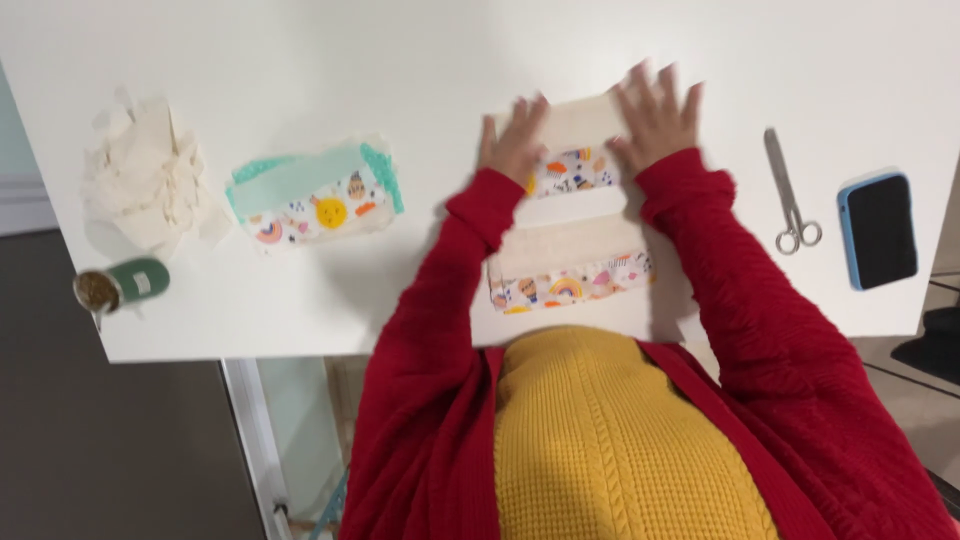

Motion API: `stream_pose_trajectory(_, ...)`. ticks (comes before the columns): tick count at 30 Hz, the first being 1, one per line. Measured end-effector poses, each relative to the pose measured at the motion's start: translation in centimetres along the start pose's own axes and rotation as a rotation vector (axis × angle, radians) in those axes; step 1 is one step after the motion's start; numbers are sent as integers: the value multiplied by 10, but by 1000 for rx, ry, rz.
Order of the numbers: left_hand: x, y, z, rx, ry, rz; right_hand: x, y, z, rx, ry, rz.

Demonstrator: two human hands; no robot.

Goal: The person folds several pieces of patterned fabric on a white table. They align the edges and fold the fabric in half multiple times to create neat stacks. The person handles the fabric by hand throughout the process.

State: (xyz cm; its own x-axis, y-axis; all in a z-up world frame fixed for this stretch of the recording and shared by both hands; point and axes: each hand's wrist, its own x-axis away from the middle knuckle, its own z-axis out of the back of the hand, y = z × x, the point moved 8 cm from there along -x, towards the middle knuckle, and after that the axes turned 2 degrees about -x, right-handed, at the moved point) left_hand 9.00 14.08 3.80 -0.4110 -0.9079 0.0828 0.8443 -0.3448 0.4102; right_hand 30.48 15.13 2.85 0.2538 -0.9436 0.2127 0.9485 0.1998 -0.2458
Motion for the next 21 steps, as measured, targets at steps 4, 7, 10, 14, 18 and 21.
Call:
stream_pose_trajectory(4,66,-49,39,448,292,-55,60,-6,43,-234,434,212)
stream_pose_trajectory(7,119,-15,29,123,206,-134,95,-48,30,-528,338,404)
stream_pose_trajectory(10,150,13,41,155,192,-98,112,-90,-2,-550,216,478)
stream_pose_trajectory(14,157,18,38,187,243,3,106,-125,-9,-538,173,430)
stream_pose_trajectory(18,164,10,25,214,256,106,101,-133,-15,-485,121,442)
stream_pose_trajectory(21,167,10,21,236,260,110,100,-135,-15,-454,105,460)
